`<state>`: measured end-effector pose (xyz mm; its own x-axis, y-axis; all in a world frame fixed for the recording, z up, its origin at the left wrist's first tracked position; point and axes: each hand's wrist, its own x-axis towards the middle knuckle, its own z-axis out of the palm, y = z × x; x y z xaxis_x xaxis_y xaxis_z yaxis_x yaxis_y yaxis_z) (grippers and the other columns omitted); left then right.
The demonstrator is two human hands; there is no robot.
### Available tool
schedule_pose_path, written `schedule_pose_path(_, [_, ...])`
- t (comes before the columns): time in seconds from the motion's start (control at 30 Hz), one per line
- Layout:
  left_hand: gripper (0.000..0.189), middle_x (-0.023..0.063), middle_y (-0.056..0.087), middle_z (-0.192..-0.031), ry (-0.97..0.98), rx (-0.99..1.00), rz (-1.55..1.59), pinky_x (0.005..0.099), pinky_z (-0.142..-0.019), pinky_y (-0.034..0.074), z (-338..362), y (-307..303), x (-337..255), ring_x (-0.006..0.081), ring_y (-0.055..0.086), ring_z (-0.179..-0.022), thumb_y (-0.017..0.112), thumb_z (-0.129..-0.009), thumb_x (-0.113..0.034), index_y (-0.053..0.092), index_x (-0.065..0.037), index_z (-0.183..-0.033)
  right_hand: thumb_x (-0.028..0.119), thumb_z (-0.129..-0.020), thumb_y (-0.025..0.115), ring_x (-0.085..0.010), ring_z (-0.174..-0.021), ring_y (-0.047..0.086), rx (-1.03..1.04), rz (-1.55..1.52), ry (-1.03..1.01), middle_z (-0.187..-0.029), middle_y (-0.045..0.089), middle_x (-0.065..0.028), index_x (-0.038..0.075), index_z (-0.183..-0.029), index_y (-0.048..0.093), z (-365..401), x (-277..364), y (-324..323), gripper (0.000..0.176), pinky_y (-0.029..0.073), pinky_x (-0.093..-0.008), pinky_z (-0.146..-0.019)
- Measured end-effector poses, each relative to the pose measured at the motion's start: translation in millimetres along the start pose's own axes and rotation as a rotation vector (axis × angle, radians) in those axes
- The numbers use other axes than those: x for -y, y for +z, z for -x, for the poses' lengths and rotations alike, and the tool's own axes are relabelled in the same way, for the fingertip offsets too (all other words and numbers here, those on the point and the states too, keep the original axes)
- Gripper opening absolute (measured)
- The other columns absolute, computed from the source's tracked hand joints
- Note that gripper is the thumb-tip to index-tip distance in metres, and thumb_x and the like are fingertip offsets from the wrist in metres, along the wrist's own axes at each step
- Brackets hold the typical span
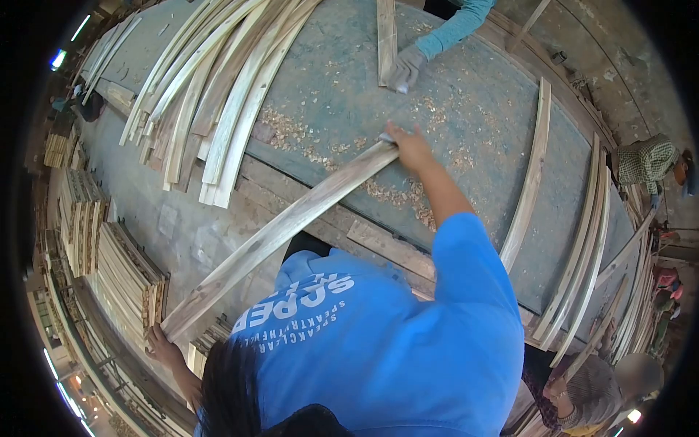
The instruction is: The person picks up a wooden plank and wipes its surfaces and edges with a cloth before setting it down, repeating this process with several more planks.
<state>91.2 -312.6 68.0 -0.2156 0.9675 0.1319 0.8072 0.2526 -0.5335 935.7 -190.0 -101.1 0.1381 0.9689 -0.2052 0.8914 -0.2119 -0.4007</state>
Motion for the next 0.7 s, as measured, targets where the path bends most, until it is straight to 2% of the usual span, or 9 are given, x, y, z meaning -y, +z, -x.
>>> schedule_pose_path(0.13, [0.051, 0.0010, 0.052, -0.140, -0.033, 0.015, 0.023, 0.0621, -0.111, 0.026, -8, 1, -4, 0.0188, 0.048, -0.135, 0.050, -0.093, -0.003, 0.052, -0.024, -0.139, 0.021, -0.108, 0.031, -0.0207, -0.139, 0.050, 0.099, -0.133, -0.075, -0.151, 0.053, -0.0029, 0.019, -0.152, 0.045, 25, 81, -10, 0.046, 0.012, -0.0518, -0.127])
schedule_pose_path(0.17, [0.046, 0.0032, 0.055, -0.135, 0.005, -0.019, 0.074, 0.0568, -0.109, 0.032, -9, -5, -6, 0.0213, 0.051, -0.131, 0.052, -0.091, -0.002, 0.057, -0.021, -0.132, 0.020, -0.102, 0.048, -0.0232, -0.140, 0.048, 0.085, -0.059, -0.377, -0.149, 0.055, -0.0014, 0.025, -0.150, 0.048, 23, 73, 2, 0.048, 0.013, -0.0511, -0.126])
schedule_pose_path(0.23, [0.041, 0.0054, 0.058, -0.131, 0.042, -0.042, 0.127, 0.0516, -0.107, 0.038, -11, -7, -5, 0.0238, 0.054, -0.128, 0.053, -0.089, -0.001, 0.063, -0.017, -0.126, 0.016, -0.098, 0.055, -0.0231, -0.141, 0.047, 0.017, -0.022, -0.171, -0.150, 0.054, -0.0005, 0.025, -0.151, 0.048, 2, 38, 1, 0.054, 0.014, -0.0509, -0.126])
schedule_pose_path(0.33, [0.032, 0.0114, 0.067, -0.113, 0.117, 0.335, 0.563, 0.0397, -0.096, 0.047, -27, 17, 14, 0.0282, 0.063, -0.115, 0.054, -0.083, 0.003, 0.071, -0.007, -0.107, 0.007, -0.088, 0.066, -0.0236, -0.142, 0.047, -0.206, 0.123, 0.230, -0.151, 0.052, -0.0019, 0.023, -0.151, 0.048, -10, -4, -46, 0.067, 0.014, -0.0522, -0.126])
schedule_pose_path(0.4, [0.028, 0.0156, 0.071, -0.096, 0.127, 0.774, 0.585, 0.0354, -0.084, 0.052, -31, 57, 27, 0.0281, 0.068, -0.100, 0.053, -0.078, 0.006, 0.073, -0.001, -0.096, -0.002, -0.086, 0.060, -0.0253, -0.139, 0.050, -0.531, -0.367, 0.186, -0.151, 0.052, -0.0046, 0.022, -0.150, 0.049, -4, -43, -49, 0.069, 0.011, -0.0554, -0.125])
schedule_pose_path(0.47, [0.028, 0.0115, 0.072, -0.080, 0.271, 0.936, 0.638, 0.0394, -0.077, 0.053, -22, 96, 41, 0.0239, 0.069, -0.081, 0.057, -0.076, 0.001, 0.072, 0.000, -0.100, -0.008, -0.083, 0.056, -0.0257, -0.140, 0.050, -0.552, -0.277, 0.178, -0.152, 0.051, -0.0051, 0.021, -0.151, 0.048, 8, -18, -39, 0.074, 0.011, -0.0556, -0.125])
schedule_pose_path(0.6, [0.047, 0.0141, 0.072, -0.112, 0.320, 1.469, 0.531, 0.0399, -0.096, 0.050, -14, 133, 40, 0.0229, 0.065, -0.110, 0.074, -0.074, -0.015, 0.070, -0.004, -0.120, -0.005, -0.089, 0.051, -0.0261, -0.146, 0.040, -0.173, 0.005, -0.109, -0.155, 0.049, -0.0045, 0.019, -0.153, 0.044, 29, 70, 14, 0.068, 0.008, -0.0496, -0.126])
schedule_pose_path(0.67, [0.049, 0.0127, 0.072, -0.109, 0.297, 1.458, 0.590, 0.0388, -0.094, 0.050, -9, 100, 25, 0.0230, 0.065, -0.108, 0.077, -0.072, -0.017, 0.069, -0.004, -0.119, 0.005, -0.098, 0.050, -0.0267, -0.148, 0.038, -0.014, -0.024, -0.149, -0.156, 0.048, -0.0044, 0.018, -0.153, 0.045, 28, 84, 21, 0.056, 0.007, -0.0467, -0.127])
schedule_pose_path(0.7, [0.052, 0.0112, 0.071, -0.107, 0.274, 1.447, 0.644, 0.0377, -0.093, 0.050, -7, 77, 17, 0.0231, 0.065, -0.105, 0.080, -0.071, -0.019, 0.068, -0.004, -0.119, 0.011, -0.102, 0.044, -0.0305, -0.144, 0.043, -0.133, -0.234, 0.052, -0.151, 0.052, -0.0098, 0.024, -0.150, 0.048, 22, 79, 21, 0.050, 0.013, -0.0439, -0.126])
